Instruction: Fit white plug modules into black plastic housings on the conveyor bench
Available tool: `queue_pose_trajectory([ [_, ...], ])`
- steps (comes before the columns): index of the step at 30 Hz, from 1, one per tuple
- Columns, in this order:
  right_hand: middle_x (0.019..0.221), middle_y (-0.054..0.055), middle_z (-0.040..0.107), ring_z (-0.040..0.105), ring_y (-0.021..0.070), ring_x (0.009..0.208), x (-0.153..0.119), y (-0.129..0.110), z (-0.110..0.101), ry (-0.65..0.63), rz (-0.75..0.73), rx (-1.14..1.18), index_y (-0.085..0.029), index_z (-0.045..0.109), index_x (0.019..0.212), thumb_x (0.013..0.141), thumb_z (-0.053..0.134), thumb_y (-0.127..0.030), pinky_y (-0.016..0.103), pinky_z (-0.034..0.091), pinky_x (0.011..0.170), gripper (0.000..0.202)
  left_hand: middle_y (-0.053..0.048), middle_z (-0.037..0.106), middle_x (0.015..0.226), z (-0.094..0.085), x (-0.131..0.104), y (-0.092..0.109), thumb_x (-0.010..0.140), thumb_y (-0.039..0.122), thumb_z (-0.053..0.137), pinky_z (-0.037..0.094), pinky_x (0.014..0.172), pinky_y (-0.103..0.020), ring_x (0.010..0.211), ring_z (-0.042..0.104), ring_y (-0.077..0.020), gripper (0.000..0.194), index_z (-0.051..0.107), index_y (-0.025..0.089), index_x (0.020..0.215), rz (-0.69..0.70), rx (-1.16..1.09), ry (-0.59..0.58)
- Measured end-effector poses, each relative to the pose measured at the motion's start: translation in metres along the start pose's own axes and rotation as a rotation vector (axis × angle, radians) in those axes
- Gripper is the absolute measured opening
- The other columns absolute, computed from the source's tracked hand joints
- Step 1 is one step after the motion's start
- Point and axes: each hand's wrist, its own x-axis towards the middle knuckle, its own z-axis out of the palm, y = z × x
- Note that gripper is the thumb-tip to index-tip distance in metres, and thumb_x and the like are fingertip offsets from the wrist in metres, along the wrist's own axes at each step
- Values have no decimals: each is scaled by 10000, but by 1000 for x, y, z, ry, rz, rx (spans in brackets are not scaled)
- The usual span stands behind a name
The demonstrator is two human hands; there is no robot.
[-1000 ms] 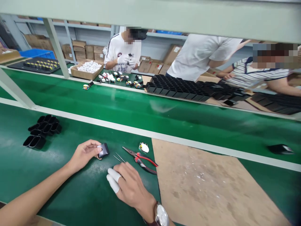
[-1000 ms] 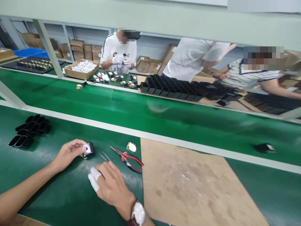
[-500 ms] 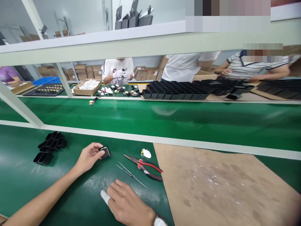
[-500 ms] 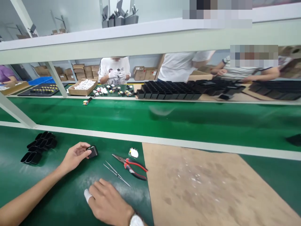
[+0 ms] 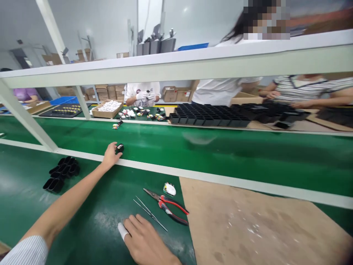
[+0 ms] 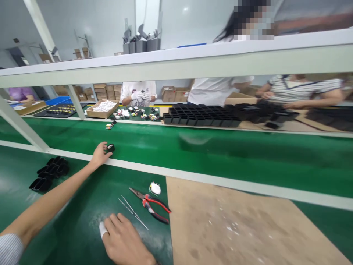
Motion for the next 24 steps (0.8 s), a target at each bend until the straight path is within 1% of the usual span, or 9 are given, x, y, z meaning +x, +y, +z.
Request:
queue_pose_trajectory([
  [2,1027,62,714,633,214,957,-5,1,10,54,-10,-15,-186,667,833,958,676,-206,356,501,900,126,-186,631,1320,-2,-26,6,768,98,788,566,1043,-523,1233,652,-342,675,530,147,1389,79,42,4],
  [5,1128,95,742,644,244,1086,-11,2,25,137,-32,-19,-192,727,990,1022,575,-267,381,489,980,172,-159,579,1449,-18,-71,17,829,156,794,518,1135,-510,1356,579,-331,718,484,221,1474,214,102,-31],
  [7,1140,102,749,648,262,1114,-14,2,31,172,-30,3,-202,729,1076,1034,548,-296,402,489,998,208,-130,577,1470,-40,-97,21,864,200,789,498,1164,-504,1378,561,-321,704,478,264,1492,266,152,-45],
  [9,1139,106,751,652,270,1122,-15,1,33,198,-20,23,-203,721,1127,1035,541,-285,413,485,1013,217,-121,591,1450,-71,-115,18,890,229,774,477,1179,-516,1366,560,-324,656,496,273,1481,276,212,-32],
  [11,1138,111,748,654,267,1123,-15,0,32,207,-17,33,-195,714,1137,1034,542,-255,410,478,1024,210,-132,599,1426,-108,-127,6,910,246,753,449,1190,-541,1353,553,-339,595,518,256,1457,247,280,11],
  [14,1154,122,740,654,267,1131,-15,-1,32,186,-12,32,-188,716,1099,1024,578,-245,406,469,1035,167,-165,589,1413,-164,-138,-23,918,281,743,411,1190,-597,1355,523,-383,561,526,217,1432,158,389,103],
  [17,1163,116,734,650,270,1141,-15,-1,34,185,-4,30,-197,715,1076,1017,594,-255,405,466,1038,146,-204,582,1368,-205,-156,-53,901,389,766,425,1129,-664,1317,514,-439,595,526,174,1400,49,484,191],
  [20,1147,104,732,649,265,1127,-15,0,38,209,-4,25,-208,709,1072,1013,572,-235,407,466,1029,152,-197,590,1261,-224,-181,-77,871,512,774,490,1037,-668,1222,564,-446,585,559,158,1284,-33,535,238],
  [24,1122,109,727,650,276,1112,-14,0,40,219,-7,10,-211,703,1120,1003,576,-242,420,462,1022,175,-130,576,1178,-223,-204,-97,894,536,726,594,907,-537,1032,656,-339,432,580,200,1122,-83,538,246],
])
